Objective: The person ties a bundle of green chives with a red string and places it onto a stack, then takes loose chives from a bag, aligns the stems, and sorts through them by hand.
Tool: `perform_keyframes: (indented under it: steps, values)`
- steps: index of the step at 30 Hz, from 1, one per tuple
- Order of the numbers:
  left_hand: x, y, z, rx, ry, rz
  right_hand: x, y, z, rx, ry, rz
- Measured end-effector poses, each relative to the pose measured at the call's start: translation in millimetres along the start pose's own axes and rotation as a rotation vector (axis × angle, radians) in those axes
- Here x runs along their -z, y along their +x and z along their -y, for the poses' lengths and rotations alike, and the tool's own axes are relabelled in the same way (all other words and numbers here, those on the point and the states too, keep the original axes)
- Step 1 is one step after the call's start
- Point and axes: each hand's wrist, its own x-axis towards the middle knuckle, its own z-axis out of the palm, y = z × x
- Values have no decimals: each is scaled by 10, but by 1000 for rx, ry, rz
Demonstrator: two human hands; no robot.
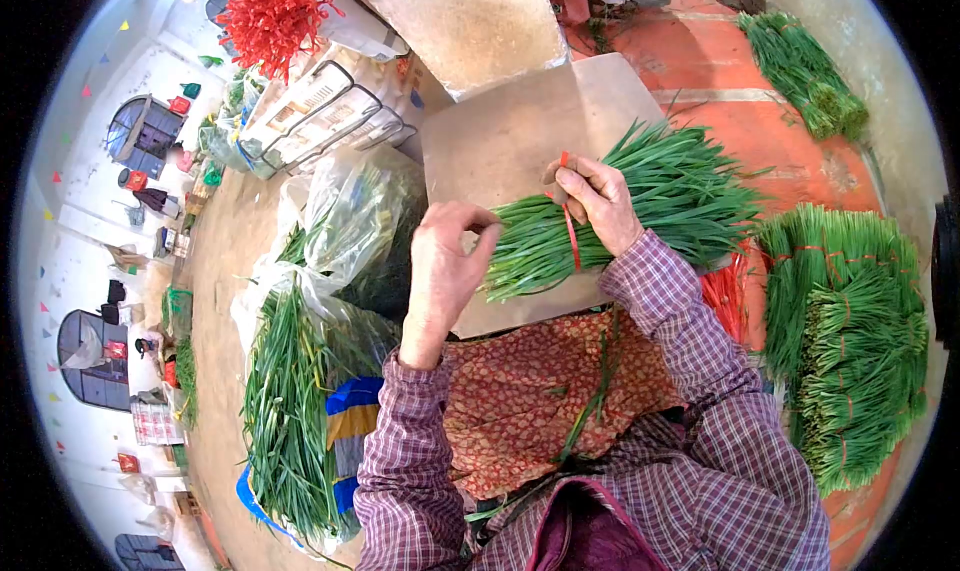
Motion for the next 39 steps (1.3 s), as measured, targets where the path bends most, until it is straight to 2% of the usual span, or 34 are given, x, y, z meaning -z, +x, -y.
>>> perform_keyframes:
  steps: [1, 2, 5, 13, 19, 25, 31, 38, 39]
  values:
    - [-29, -9, 0, -68, 82, 38, 4, -2, -14, 22, 19, 22]
    - [-45, -27, -5, -52, 140, 103, 6, -9, -26, 20, 20, 22]
    - [-144, -71, -33, -54, 225, 94, -12, -14, -4, 4, 13, 0]
    - [-227, -74, -33, -100, 208, 57, -21, 4, -13, 11, -34, -10]
    - [-269, -159, -65, -26, 140, -31, -39, 26, -34, 4, -24, -18]
    - [-275, -149, -69, -118, 282, 3, -32, 18, 5, -20, -50, -13]
    - [-252, -111, -1, -81, 166, 105, -18, 40, -31, 20, -114, -1]
    - [-387, -187, 15, 32, -23, -53, -62, 34, -36, -11, -130, -55]
    - [-405, -192, 8, 36, -51, -97, -87, 45, -76, 102, -215, -91]
